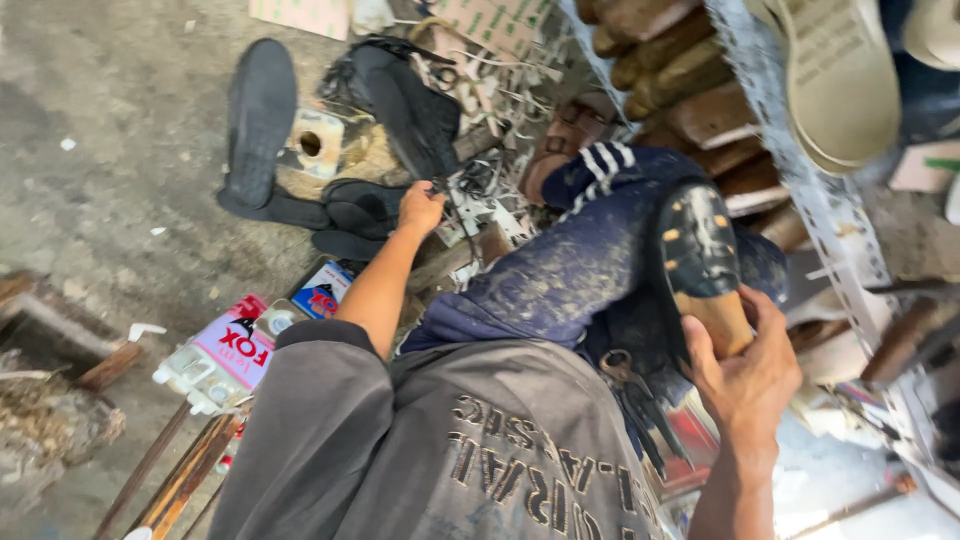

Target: The person uses a hammer and a chisel-like tool to shape the sole of a shoe held on their lap. They then use a knife to trim the edges of the sole and a small stick to apply a substance to the shoe's upper part.

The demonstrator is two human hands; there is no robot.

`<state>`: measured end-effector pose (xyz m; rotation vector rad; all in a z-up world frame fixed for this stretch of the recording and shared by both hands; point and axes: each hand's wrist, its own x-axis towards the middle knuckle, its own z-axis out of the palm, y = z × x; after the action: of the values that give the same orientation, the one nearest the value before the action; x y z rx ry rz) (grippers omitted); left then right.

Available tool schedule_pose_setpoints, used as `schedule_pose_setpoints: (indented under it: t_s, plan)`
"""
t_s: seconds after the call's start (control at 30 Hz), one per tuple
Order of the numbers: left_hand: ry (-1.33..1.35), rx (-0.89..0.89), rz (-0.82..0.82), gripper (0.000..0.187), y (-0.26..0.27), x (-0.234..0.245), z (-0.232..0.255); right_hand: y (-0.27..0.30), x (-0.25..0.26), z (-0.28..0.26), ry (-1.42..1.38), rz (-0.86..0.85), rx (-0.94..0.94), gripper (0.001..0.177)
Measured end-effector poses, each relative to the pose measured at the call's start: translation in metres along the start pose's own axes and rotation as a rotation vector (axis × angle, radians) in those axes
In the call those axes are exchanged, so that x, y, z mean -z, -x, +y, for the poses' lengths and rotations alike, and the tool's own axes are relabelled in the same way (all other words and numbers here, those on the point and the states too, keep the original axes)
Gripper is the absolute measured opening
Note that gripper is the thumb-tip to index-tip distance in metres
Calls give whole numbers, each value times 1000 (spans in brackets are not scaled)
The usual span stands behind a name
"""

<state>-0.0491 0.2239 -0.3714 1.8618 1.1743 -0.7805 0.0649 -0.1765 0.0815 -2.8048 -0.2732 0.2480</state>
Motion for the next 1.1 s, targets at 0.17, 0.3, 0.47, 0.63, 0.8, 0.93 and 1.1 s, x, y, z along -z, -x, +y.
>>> schedule_pose_setpoints:
  t_s: [0.17, 0.3, 0.47, 0.63, 0.8, 0.93, 1.1]
  plan:
    - [-51, -170, 69, 40, -5, -13, -10, 0, 18, 18, -462, -192, -24, 92]
    - [-144, -138, 22, 43, -6, -4, -31, 26, 25, 63, -1002, -67, -237, 85]
    - [-120, -161, 37, 53, 2, -5, -61, 29, 48, 31, -843, 122, -455, 63]
    - [-101, -181, 135, 51, 9, -10, -102, 36, 34, 20, -718, -103, -85, 46]
    - [-55, 104, -2, 57, 51, 17, -132, 22, 13, 4, -92, -24, 154, 64]
    - [-69, 227, 24, 51, 85, 40, -165, 22, 10, 2, -69, 20, 256, 62]
    - [77, 433, 193, 39, 105, 65, -188, 22, 5, 2, -59, 68, 303, 61]
